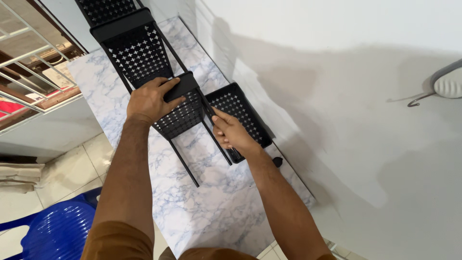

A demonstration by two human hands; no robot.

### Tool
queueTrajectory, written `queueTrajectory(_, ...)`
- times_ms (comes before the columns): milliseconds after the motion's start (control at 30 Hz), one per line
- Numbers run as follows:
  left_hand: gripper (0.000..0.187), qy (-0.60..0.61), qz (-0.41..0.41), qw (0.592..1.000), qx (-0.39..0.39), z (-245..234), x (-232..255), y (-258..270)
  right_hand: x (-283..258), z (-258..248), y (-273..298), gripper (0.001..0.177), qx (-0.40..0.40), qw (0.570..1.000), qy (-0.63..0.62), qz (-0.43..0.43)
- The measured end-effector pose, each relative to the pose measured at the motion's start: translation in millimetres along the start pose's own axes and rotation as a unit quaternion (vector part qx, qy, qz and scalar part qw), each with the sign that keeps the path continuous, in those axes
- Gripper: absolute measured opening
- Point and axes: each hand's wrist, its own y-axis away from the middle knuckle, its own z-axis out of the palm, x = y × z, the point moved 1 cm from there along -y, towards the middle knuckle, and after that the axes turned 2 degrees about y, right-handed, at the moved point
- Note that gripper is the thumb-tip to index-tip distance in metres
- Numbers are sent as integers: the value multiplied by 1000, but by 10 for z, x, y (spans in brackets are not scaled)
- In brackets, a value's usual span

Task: The person disassembles a black plastic four-tier rolling cart on a marble countertop. They remove the wheels and then detach the bottom basket from the frame, leaving the remaining structure partially disassembled.

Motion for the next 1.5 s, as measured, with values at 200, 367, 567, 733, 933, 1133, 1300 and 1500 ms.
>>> queueTrajectory(200,56,18,-15,999,-23,-44,13,-11,92,241,38,55,190,814,532,-135)
queueTrajectory(367,58,28,-14,999,-21,-73,48,-5,173,345,19,63,231,701,665,-111)
queueTrajectory(567,59,20,-21,999,-32,-85,33,-38,98,92,-35,44,120,959,249,-66)
queueTrajectory(733,61,12,-43,998,-54,-79,51,-32,109,-78,27,38,9,994,-104,34)
queueTrajectory(933,60,8,-33,998,-48,-91,58,-20,207,-23,-39,34,88,989,105,-59)
queueTrajectory(1133,57,18,-30,999,-40,-101,49,-12,226,262,52,36,244,806,497,-207)
queueTrajectory(1300,59,12,-19,999,-23,-82,38,-20,149,361,85,48,255,754,594,-120)
queueTrajectory(1500,56,30,-33,998,-40,-71,25,-7,89,40,-5,36,138,949,274,-72)
